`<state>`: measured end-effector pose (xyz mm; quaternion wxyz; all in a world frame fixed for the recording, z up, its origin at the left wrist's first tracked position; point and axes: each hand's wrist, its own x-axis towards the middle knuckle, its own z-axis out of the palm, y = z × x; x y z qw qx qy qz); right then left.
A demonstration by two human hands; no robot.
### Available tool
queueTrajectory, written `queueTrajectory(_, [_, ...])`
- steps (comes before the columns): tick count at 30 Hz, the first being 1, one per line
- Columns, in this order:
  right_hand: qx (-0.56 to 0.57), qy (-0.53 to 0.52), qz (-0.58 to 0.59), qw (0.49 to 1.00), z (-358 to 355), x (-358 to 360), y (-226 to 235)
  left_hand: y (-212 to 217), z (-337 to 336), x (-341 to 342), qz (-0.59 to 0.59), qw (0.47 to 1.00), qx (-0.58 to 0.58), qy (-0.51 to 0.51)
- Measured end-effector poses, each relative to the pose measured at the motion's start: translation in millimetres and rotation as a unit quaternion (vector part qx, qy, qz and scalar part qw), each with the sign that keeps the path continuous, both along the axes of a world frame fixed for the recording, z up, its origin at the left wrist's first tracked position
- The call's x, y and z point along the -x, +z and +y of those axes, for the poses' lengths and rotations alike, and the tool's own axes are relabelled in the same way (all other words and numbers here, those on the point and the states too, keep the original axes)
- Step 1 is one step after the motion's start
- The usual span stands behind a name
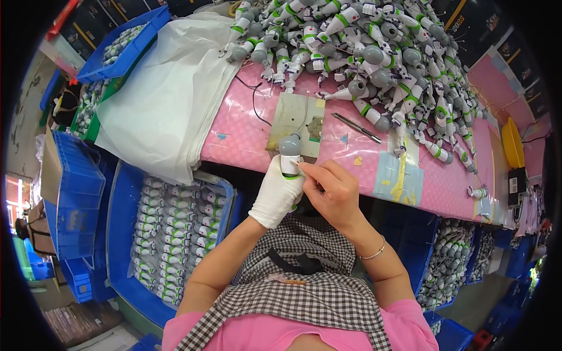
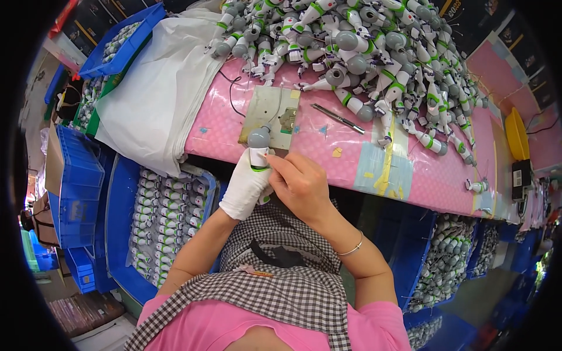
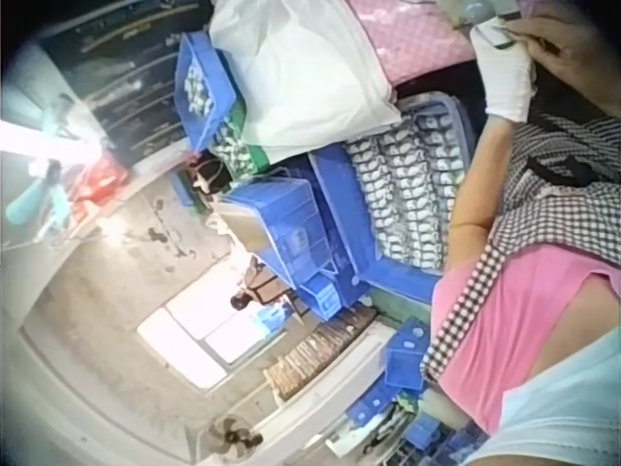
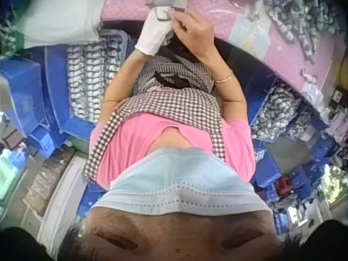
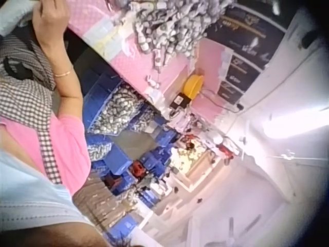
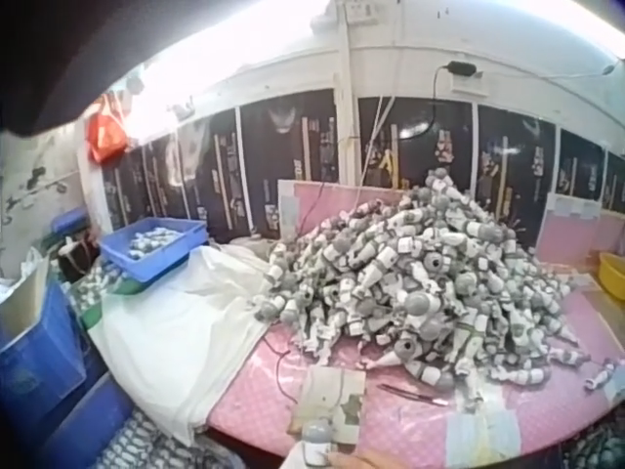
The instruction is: Apply adhesive to the base of snowman toys and arrange them neatly in a blue storage crate.
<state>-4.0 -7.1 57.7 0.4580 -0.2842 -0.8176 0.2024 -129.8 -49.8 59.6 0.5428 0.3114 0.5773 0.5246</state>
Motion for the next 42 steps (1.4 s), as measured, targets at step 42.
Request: queueTrajectory(42, [0.001, -0.021, -0.016, 1.0, -0.1, 0.1, -0.9, -4.5, 2.1, 0.9, 0.047, 0.999, 0.011, 0.014])
